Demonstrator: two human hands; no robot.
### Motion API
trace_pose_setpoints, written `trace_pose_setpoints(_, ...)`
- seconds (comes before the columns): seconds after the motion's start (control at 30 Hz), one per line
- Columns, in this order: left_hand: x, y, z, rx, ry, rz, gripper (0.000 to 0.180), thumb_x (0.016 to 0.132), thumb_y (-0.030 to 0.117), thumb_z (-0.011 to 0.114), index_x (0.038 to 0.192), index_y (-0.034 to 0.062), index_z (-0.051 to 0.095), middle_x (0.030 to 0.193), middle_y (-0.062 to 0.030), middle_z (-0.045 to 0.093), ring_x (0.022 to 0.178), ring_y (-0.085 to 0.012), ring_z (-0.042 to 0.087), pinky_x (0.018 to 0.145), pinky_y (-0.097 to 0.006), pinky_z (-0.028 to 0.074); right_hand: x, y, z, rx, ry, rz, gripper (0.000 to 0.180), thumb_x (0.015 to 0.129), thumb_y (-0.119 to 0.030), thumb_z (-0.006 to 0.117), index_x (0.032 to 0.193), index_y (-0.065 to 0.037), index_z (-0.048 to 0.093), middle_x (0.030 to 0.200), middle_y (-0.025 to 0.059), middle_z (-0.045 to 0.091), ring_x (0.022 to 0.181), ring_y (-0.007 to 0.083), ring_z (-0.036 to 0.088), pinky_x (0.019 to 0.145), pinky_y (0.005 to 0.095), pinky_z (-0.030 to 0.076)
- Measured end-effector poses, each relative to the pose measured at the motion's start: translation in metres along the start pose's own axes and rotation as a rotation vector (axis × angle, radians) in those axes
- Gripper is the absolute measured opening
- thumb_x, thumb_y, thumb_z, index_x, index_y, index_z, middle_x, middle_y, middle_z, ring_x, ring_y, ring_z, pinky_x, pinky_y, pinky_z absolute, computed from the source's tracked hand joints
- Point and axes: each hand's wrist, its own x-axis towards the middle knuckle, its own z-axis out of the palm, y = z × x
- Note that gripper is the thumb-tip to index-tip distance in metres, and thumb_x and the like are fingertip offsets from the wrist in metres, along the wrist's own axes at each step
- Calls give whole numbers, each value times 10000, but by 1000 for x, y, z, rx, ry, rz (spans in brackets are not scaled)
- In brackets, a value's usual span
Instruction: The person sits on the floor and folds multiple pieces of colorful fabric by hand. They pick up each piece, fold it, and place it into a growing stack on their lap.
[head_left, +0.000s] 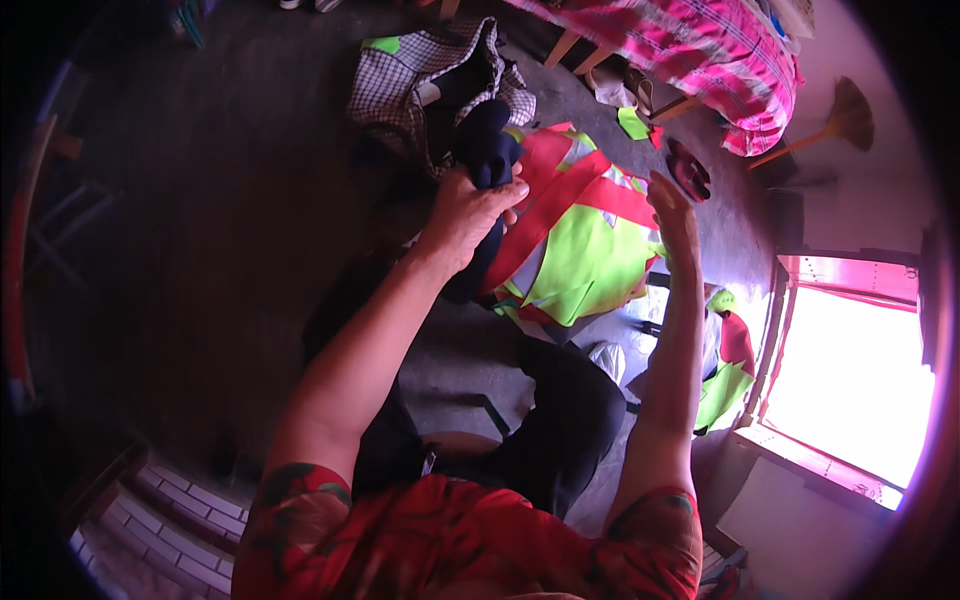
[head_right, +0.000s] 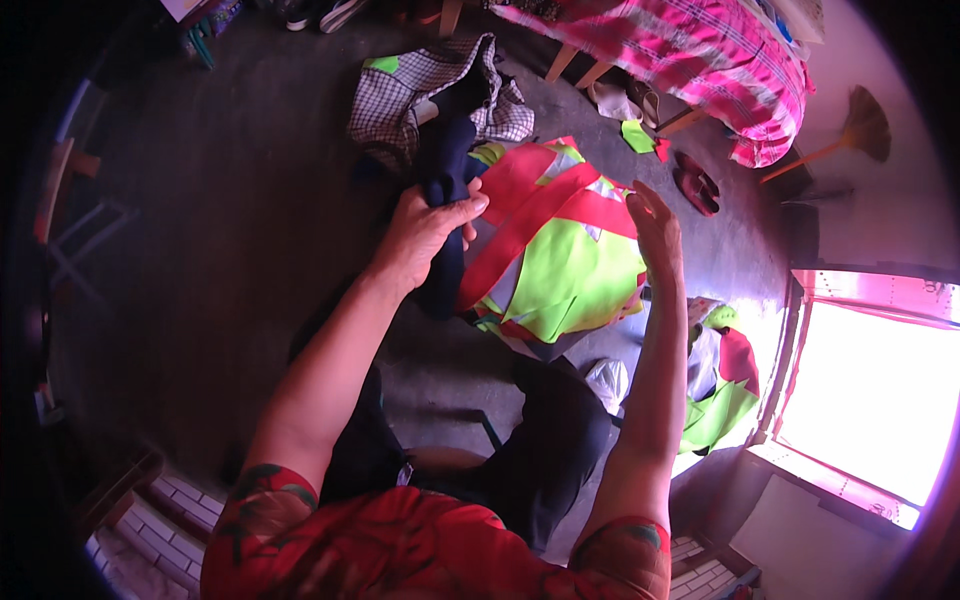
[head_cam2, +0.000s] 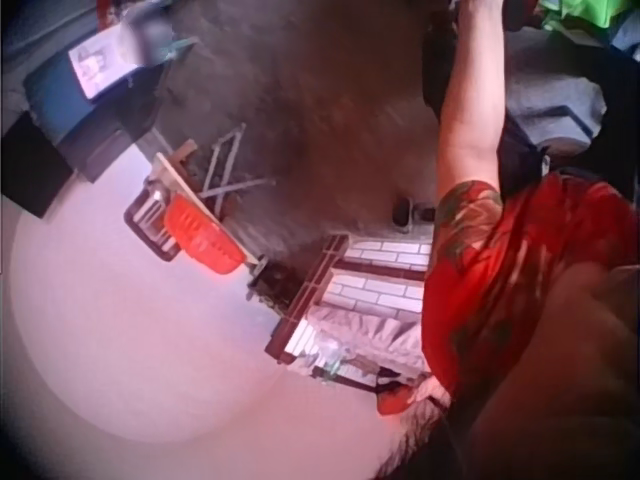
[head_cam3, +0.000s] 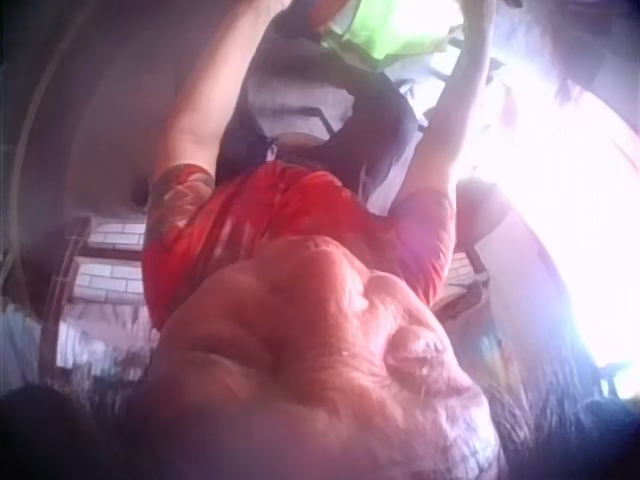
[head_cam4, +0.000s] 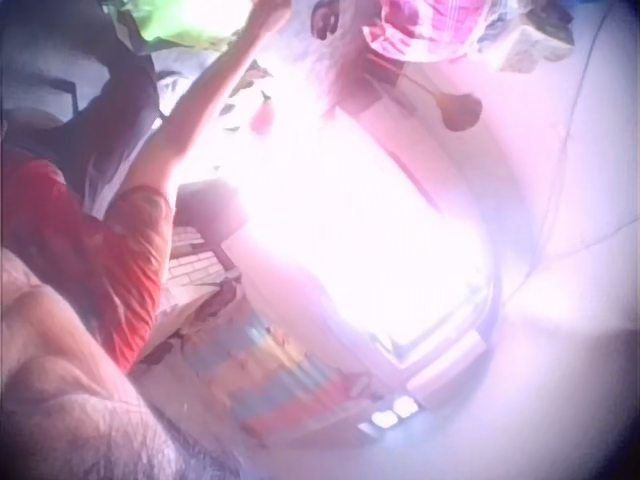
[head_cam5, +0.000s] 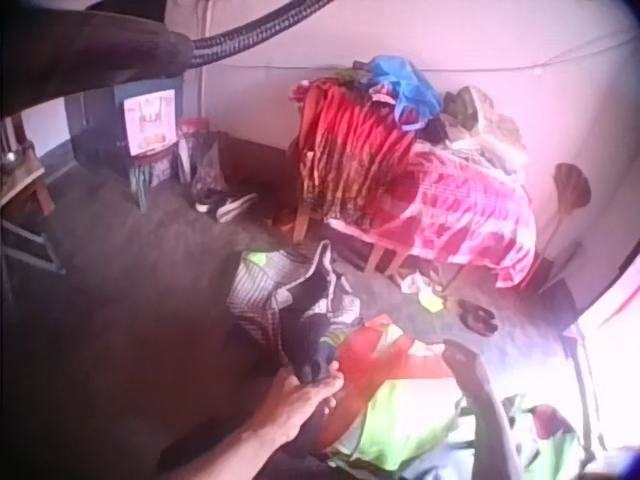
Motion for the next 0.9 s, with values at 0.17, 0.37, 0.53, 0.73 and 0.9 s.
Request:
trace_pose_setpoints(0.17,-5,-8,12,12,-138,35,279,745,150,737,963,39,603,802,-14,610,616,-89,559,563,-241,468,-107,-71,18,555,-110,-57,626,861,-408,570,1330,-26,410,1230,142,527,1124,238,508,912,361,406)
trace_pose_setpoints(0.37,-12,-30,25,94,-326,97,302,757,138,732,1013,54,596,894,-2,610,801,-101,584,641,-237,485,-144,-73,82,904,-271,-51,675,771,-182,717,1331,-11,380,1208,119,524,1136,206,487,920,316,400)
trace_pose_setpoints(0.53,-10,-39,31,111,-359,16,335,729,135,750,1014,45,600,893,-4,611,839,-98,574,783,-273,468,-142,-66,119,1086,-219,54,640,769,-21,693,1315,-36,361,1187,91,522,1093,168,499,921,304,406)
trace_pose_setpoints(0.73,-5,-30,37,95,-401,80,533,690,93,763,1154,45,505,1001,-21,580,944,-136,554,834,-270,456,-134,-65,131,1209,-72,81,489,837,-13,602,1278,-26,393,1148,96,541,1021,160,543,878,286,438)
trace_pose_setpoints(0.9,-7,-13,34,61,-390,94,494,714,46,714,1157,48,496,1038,-27,579,971,-135,554,877,-276,443,-129,-67,115,1469,-158,72,499,883,-23,520,1350,-41,342,1165,101,554,1052,175,546,922,304,428)
